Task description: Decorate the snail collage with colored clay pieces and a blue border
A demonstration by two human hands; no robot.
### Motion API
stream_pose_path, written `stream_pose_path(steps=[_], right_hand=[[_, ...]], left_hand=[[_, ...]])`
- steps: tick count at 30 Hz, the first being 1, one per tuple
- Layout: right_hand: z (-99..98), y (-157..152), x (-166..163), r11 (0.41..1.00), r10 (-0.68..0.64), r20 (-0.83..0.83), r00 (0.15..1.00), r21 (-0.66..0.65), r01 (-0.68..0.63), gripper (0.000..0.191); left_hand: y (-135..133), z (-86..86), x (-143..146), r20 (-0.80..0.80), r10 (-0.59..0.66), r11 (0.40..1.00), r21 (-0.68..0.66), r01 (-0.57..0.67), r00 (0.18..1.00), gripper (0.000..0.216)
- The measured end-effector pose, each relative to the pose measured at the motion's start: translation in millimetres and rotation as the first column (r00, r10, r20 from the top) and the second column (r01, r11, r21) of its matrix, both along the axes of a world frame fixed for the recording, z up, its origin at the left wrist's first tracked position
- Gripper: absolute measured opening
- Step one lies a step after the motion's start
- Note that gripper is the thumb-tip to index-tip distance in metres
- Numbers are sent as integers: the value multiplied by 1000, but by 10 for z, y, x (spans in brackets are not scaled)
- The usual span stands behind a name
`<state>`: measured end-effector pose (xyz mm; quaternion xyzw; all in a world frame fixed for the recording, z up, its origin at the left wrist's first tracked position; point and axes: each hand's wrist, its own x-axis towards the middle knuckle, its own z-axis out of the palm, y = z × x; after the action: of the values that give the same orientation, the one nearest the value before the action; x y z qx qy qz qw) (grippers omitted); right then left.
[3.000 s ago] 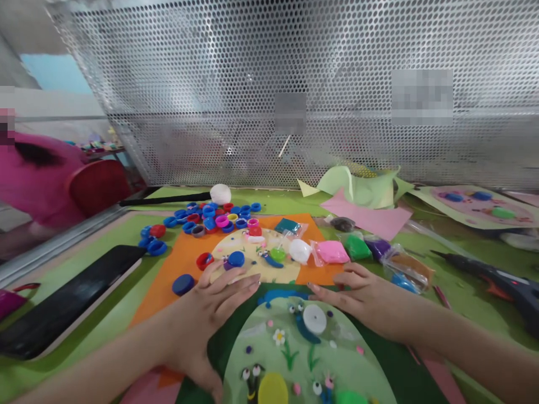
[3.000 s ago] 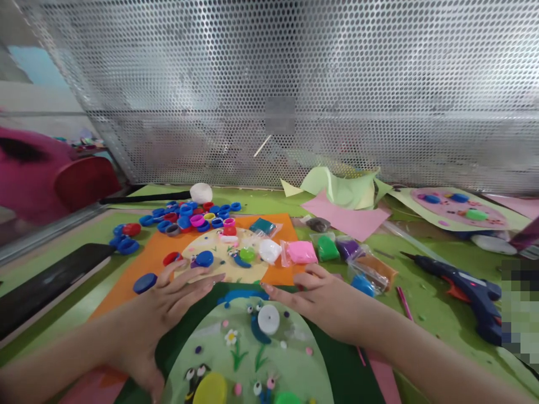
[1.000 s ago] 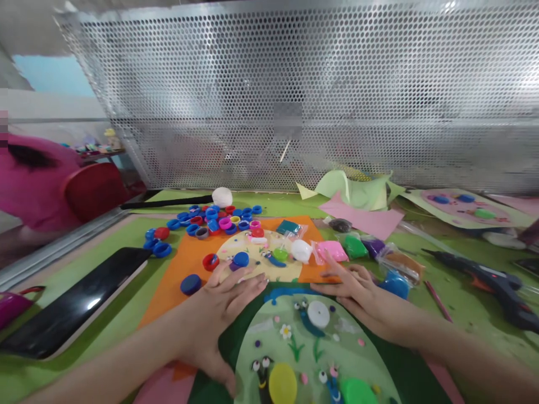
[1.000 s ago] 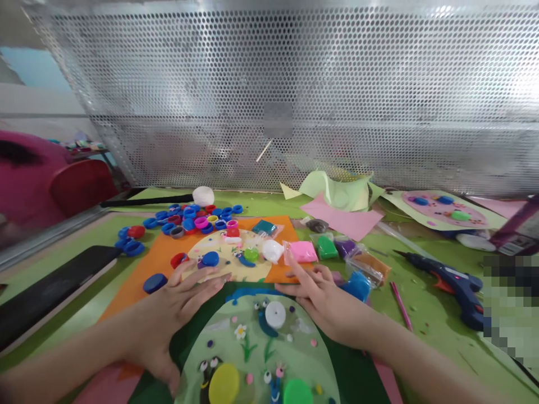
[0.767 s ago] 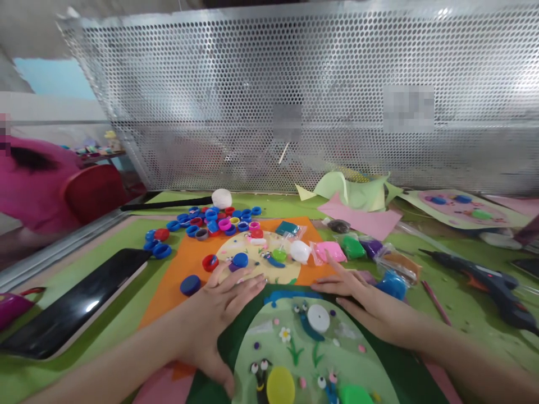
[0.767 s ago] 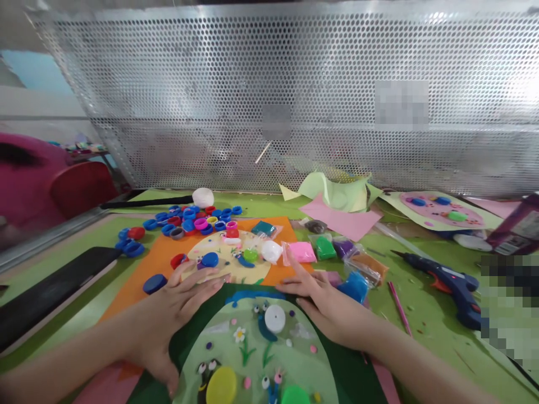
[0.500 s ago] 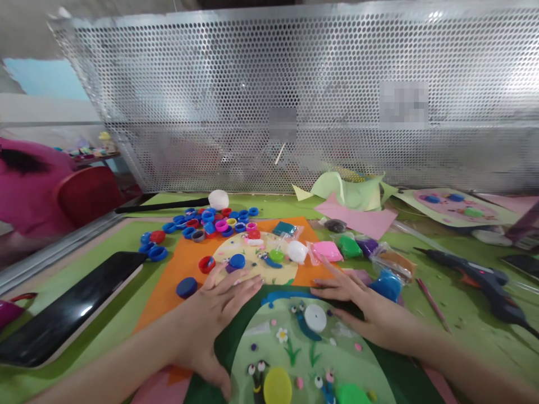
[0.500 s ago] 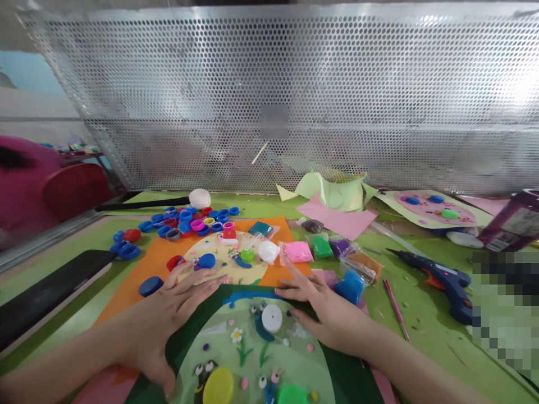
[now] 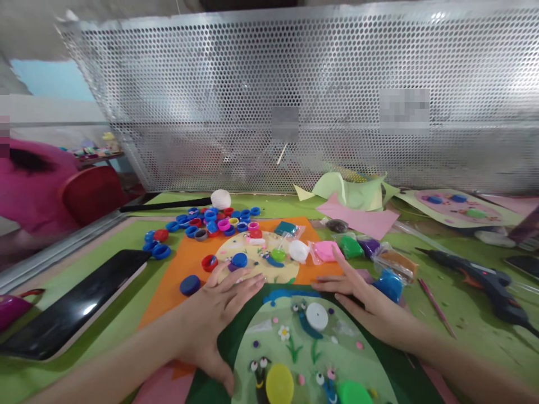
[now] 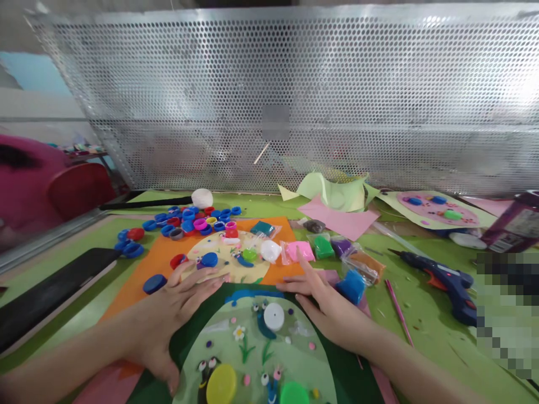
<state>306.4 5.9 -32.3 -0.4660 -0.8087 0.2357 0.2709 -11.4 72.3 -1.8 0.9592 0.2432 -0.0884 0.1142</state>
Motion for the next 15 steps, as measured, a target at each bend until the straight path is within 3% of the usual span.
stream_pose_path(steps=[5, 8, 15], right_hand=[[5, 14, 13, 998, 35, 14, 999, -47, -34, 69], [30, 10, 18, 999, 50, 36, 998, -5, -49, 67], [119, -35, 17, 996, 94, 214, 972, -29, -90, 62]], left_hand=[[-15, -11, -13, -21, 18, 1000, -1, -19, 1000, 123], [-7, -26, -28, -12, 17, 1000, -11, -17, 1000, 125], [-60, -23, -51, 212, -158, 987, 50, 150, 965, 114]])
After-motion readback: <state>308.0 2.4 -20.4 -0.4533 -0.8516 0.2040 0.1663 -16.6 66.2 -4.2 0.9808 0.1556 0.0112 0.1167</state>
